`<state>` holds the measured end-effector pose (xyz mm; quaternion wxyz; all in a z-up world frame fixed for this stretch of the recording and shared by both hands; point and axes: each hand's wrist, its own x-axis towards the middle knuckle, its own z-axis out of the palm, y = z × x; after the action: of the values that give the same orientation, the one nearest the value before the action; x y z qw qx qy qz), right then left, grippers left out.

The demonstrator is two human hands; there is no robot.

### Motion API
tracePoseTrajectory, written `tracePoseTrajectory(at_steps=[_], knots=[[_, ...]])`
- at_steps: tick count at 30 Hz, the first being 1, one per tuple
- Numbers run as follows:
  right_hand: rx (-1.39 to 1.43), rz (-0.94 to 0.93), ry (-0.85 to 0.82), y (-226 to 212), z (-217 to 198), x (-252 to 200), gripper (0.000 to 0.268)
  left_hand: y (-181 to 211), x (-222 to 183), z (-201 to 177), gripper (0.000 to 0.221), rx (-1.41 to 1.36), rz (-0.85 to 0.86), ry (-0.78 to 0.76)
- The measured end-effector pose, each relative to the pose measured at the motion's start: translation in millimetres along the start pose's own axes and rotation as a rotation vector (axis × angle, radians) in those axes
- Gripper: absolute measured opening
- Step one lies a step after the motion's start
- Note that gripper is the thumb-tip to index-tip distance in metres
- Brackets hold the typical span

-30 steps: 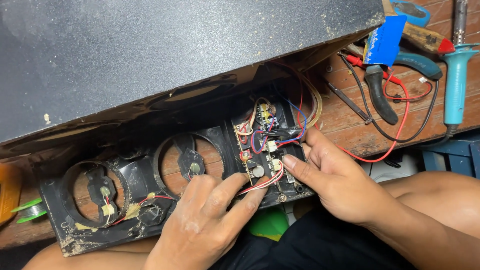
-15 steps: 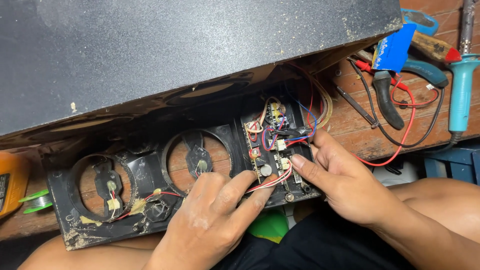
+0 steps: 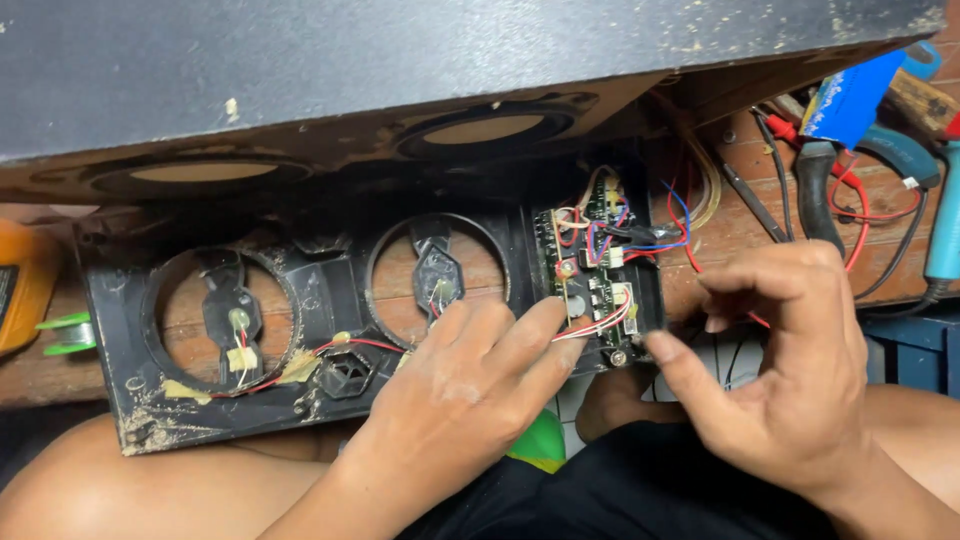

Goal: Assembling and wiring the internal circuit board and front interface of a speaker system.

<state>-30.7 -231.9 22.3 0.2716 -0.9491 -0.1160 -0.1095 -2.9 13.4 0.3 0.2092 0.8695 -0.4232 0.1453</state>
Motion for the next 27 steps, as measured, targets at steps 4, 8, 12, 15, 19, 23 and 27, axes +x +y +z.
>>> tracePoseTrajectory(at_steps=[4,8,12,15,19,23,27], knots=[[0.003,-0.123,-0.126,-9.7,8.2,-4.6,0.035,-0.5,-9.5,5.5,0.011,-0.01,-0.016,0.008],[-0.092,-0.119,-0.167,-10.2,19.0,-11.9,0.029,0.5,-12.2,6.2,0.008,-0.045,-0.054,0.034],[-0.111,-0.133,-0.161,-16.4,28.2,-11.7,0.022,-1.5,-16.9,8.2,0.012,0.017,-0.041,0.054],[-0.159,-0.14,-0.14,-17.0,35.2,-16.4,0.023,-0.9,-22.4,13.7,0.017,0.01,-0.048,0.09],[-0.199,-0.15,-0.145,-18.9,40.7,-22.1,0.018,-3.3,-25.3,14.5,0.018,0.042,-0.071,0.095],[-0.274,-0.183,-0.137,-17.1,43.3,-27.5,0.017,-4.0,-28.5,16.1,0.022,0.001,-0.081,0.122],[-0.281,-0.204,-0.137,-13.7,44.8,-28.2,0.015,-4.4,-29.6,16.4,0.021,0.003,-0.082,0.117]])
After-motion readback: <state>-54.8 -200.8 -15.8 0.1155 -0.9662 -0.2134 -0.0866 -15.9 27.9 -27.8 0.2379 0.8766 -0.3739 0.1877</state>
